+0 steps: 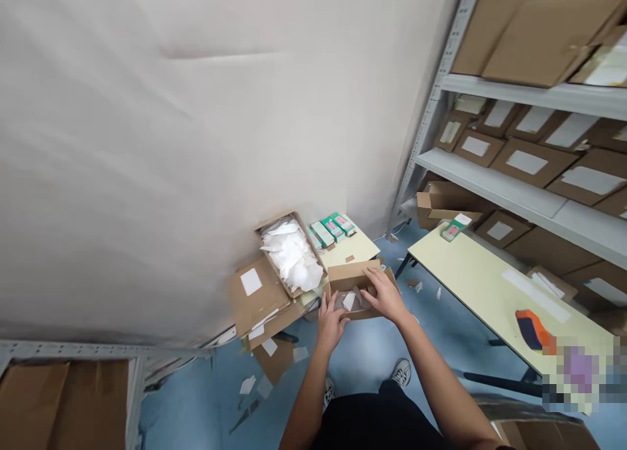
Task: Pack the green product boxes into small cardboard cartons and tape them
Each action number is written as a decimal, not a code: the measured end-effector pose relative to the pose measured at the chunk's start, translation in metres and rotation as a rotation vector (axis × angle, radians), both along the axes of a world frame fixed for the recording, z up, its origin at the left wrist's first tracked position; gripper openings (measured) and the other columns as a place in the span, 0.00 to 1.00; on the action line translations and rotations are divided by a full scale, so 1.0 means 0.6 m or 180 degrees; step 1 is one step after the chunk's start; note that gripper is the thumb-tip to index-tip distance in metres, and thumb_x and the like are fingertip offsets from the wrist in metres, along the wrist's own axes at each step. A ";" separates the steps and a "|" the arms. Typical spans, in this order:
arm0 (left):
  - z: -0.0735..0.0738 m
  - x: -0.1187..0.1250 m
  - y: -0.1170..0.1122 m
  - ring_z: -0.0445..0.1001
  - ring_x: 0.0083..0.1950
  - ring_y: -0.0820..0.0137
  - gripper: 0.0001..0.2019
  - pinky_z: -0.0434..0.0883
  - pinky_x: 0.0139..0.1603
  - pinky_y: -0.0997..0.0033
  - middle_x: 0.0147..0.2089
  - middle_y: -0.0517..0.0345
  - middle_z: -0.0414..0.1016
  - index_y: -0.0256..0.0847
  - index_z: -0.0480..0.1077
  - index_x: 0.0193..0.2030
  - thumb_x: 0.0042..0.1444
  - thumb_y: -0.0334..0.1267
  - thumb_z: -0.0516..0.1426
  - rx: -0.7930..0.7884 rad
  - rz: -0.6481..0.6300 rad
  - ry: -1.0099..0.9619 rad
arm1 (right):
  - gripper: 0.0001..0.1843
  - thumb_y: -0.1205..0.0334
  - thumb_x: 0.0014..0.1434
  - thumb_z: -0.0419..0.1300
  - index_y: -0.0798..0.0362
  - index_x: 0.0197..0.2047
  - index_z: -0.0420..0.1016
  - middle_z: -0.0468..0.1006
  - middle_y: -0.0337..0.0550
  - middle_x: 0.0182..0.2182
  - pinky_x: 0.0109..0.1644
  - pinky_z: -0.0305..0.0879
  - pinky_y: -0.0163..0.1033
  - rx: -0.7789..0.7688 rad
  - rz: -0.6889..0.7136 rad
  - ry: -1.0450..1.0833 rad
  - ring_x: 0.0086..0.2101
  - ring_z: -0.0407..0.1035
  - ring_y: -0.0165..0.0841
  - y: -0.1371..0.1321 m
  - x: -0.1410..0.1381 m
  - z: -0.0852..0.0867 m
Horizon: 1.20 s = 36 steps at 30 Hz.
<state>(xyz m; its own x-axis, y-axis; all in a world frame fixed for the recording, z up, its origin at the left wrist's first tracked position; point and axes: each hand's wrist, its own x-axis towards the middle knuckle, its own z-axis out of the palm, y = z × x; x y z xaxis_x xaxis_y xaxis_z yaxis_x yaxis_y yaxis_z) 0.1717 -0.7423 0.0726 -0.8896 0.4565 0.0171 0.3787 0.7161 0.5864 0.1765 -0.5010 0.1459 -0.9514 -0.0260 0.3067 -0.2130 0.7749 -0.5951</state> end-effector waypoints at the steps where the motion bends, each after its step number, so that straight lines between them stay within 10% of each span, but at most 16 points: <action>1: 0.000 -0.002 0.035 0.42 0.83 0.41 0.08 0.55 0.76 0.29 0.80 0.54 0.56 0.45 0.82 0.44 0.58 0.32 0.67 -0.0057 -0.0092 -0.0004 | 0.32 0.55 0.66 0.62 0.47 0.72 0.68 0.71 0.53 0.68 0.73 0.62 0.61 -0.0008 -0.0123 0.0040 0.69 0.62 0.50 0.037 0.008 -0.006; 15: 0.011 0.019 0.577 0.45 0.82 0.45 0.08 0.56 0.77 0.31 0.76 0.54 0.63 0.45 0.82 0.43 0.59 0.29 0.64 -0.0211 -0.1823 0.0125 | 0.36 0.54 0.65 0.61 0.44 0.75 0.62 0.63 0.52 0.73 0.74 0.60 0.63 -0.0285 -0.2137 0.0118 0.71 0.59 0.50 0.556 0.247 -0.062; 25: 0.005 0.028 0.806 0.41 0.83 0.47 0.08 0.59 0.76 0.38 0.81 0.56 0.54 0.46 0.81 0.46 0.64 0.32 0.62 -0.0484 -0.2757 0.0250 | 0.36 0.54 0.66 0.61 0.46 0.76 0.62 0.60 0.52 0.74 0.74 0.57 0.65 -0.0304 -0.3474 0.0222 0.73 0.54 0.53 0.667 0.388 -0.084; 36: -0.083 -0.105 0.978 0.47 0.82 0.43 0.07 0.61 0.75 0.35 0.80 0.55 0.57 0.46 0.83 0.43 0.57 0.33 0.67 -0.0406 -0.3155 0.0284 | 0.36 0.54 0.67 0.61 0.44 0.76 0.62 0.58 0.51 0.75 0.71 0.65 0.60 -0.0407 -0.4026 -0.0005 0.71 0.59 0.50 0.742 0.324 -0.064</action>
